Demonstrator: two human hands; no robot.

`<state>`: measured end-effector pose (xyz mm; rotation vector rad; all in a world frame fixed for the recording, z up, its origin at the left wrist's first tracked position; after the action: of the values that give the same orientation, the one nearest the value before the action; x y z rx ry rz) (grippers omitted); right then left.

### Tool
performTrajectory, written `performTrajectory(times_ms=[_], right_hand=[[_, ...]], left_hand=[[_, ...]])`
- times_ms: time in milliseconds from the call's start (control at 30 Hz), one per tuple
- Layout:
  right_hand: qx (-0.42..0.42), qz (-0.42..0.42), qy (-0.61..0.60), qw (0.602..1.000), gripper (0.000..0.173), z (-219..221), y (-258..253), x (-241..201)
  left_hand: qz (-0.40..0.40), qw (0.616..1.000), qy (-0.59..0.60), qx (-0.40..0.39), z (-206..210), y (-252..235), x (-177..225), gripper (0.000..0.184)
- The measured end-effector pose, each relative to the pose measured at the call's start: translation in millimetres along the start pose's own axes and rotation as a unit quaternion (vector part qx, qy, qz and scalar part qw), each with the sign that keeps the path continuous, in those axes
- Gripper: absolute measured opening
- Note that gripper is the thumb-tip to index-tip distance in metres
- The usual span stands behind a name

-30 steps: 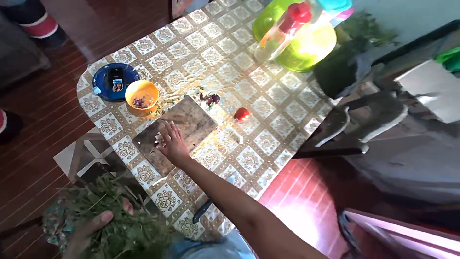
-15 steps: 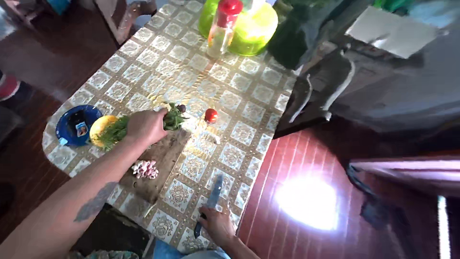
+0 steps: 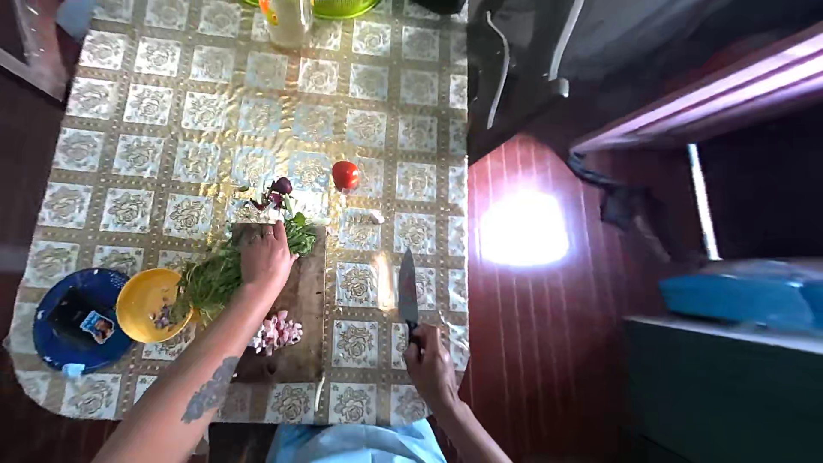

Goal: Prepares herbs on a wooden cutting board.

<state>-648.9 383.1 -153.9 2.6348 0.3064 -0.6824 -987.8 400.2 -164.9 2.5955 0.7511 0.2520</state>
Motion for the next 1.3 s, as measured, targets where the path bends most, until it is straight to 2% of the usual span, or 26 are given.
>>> performTrajectory(times_ms=[100,167,233,367,533,733,833,1033,1133,1200,1300], right_hand=[[0.003,-0.047,-0.108,0.993,0.048,-1,-15,-41],[-0.015,-0.069,-0.123,0.990,0.058,8,-33,-68],[-0.049,-0.083,-0.106,0.990,0.056,18,-53,-92],[-0.123,-0.130,-0.051,0.983,0.049,40,-76,-119],[-0.196,-0.149,0.019,0.969,0.061,51,-75,-131],[-0.293,-0.096,0.106,0.945,0.069,60,-69,-139],[-0.321,-0.082,0.100,0.938,0.069,66,-79,-146],[-0.255,-0.125,0.041,0.958,0.071,98,-105,-149],[-0.277,-0.093,0.037,0.956,0.070,95,-80,-127],[-0.311,-0.067,0.053,0.947,0.068,90,-75,-127],[-0.286,-0.082,0.039,0.954,0.069,93,-87,-133]], left_hand=[[-0.005,1.000,-0.001,-0.011,12,15,11,0.084],[0.002,0.999,-0.001,-0.035,16,20,13,0.090],[0.021,0.999,0.007,-0.031,18,21,10,0.084],[0.048,0.998,-0.011,0.047,31,20,3,0.066],[0.038,0.999,-0.007,0.012,34,17,0,0.068],[0.026,0.998,-0.033,0.042,36,19,7,0.049],[0.034,0.997,-0.045,0.045,39,18,7,0.042],[0.031,0.998,-0.033,0.038,40,15,8,0.047],[0.021,0.999,-0.003,0.028,38,13,7,0.049],[0.022,0.999,0.003,0.028,38,12,7,0.049],[0.027,0.999,-0.001,0.038,40,15,7,0.047]])
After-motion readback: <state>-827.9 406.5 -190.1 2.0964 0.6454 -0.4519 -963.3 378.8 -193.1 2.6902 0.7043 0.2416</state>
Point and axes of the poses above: each hand's wrist, its own y-axis away from the middle knuckle, its own z-axis out of the palm, x = y × z, the point moved 4 cm from there along -y, towards the middle knuckle, and after that the axes turned 2 degrees about y, right-handed, at the moved point
